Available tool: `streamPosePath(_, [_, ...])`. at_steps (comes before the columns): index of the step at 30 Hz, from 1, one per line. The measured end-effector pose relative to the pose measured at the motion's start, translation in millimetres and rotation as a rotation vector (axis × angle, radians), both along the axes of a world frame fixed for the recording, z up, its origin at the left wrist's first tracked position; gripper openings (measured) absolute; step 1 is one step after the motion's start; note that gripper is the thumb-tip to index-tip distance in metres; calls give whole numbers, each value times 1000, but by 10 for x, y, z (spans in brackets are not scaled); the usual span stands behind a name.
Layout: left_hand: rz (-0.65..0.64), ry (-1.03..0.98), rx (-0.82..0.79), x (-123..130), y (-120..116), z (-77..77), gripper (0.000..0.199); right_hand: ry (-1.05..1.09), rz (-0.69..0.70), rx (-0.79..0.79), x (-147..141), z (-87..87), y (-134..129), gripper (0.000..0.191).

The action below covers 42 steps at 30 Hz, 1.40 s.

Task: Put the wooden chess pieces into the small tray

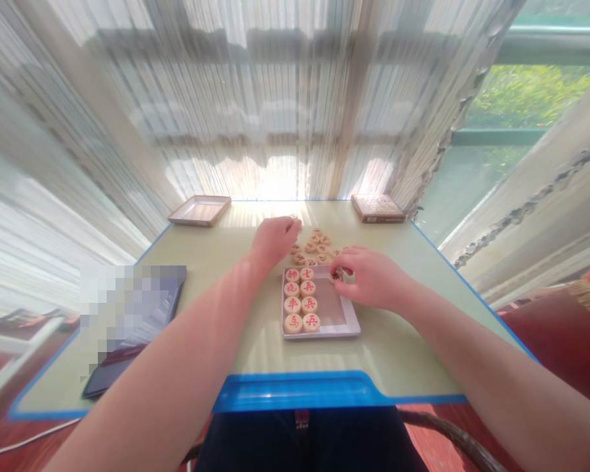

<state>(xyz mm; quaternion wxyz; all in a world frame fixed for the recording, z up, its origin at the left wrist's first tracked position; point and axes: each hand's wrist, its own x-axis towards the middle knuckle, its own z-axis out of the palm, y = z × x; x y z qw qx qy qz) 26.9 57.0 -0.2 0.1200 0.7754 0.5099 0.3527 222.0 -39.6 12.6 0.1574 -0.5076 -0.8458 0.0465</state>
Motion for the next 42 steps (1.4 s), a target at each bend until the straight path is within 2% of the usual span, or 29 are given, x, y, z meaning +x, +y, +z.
streamPosePath(5, [108,-33,-44,-58,110,-57,39,21,-6,19,39,56,-8,16])
streamPosePath(9, [153,-46,-95,-111,213,-117,24,116,-47,94,136,20,72,19])
streamPosePath(11, [116,-13,-181,-123,232,-129,24,152,-67,137,202,-18,137,20])
streamPosePath(16, [2,23,-324,-130,170,-94,41,178,-94,165,308,-81,240,22])
streamPosePath(22, [-177,67,-422,-225,49,44,42,125,114,62,224,-24,80,23])
streamPosePath(25, [-234,131,-483,-272,44,83,42,83,167,32,168,6,-2,24])
streamPosePath(35, [-240,228,-408,-253,64,66,36,51,169,38,167,-32,22,21])
streamPosePath(42, [-86,106,-328,-223,70,61,29,77,171,52,166,-67,31,26])
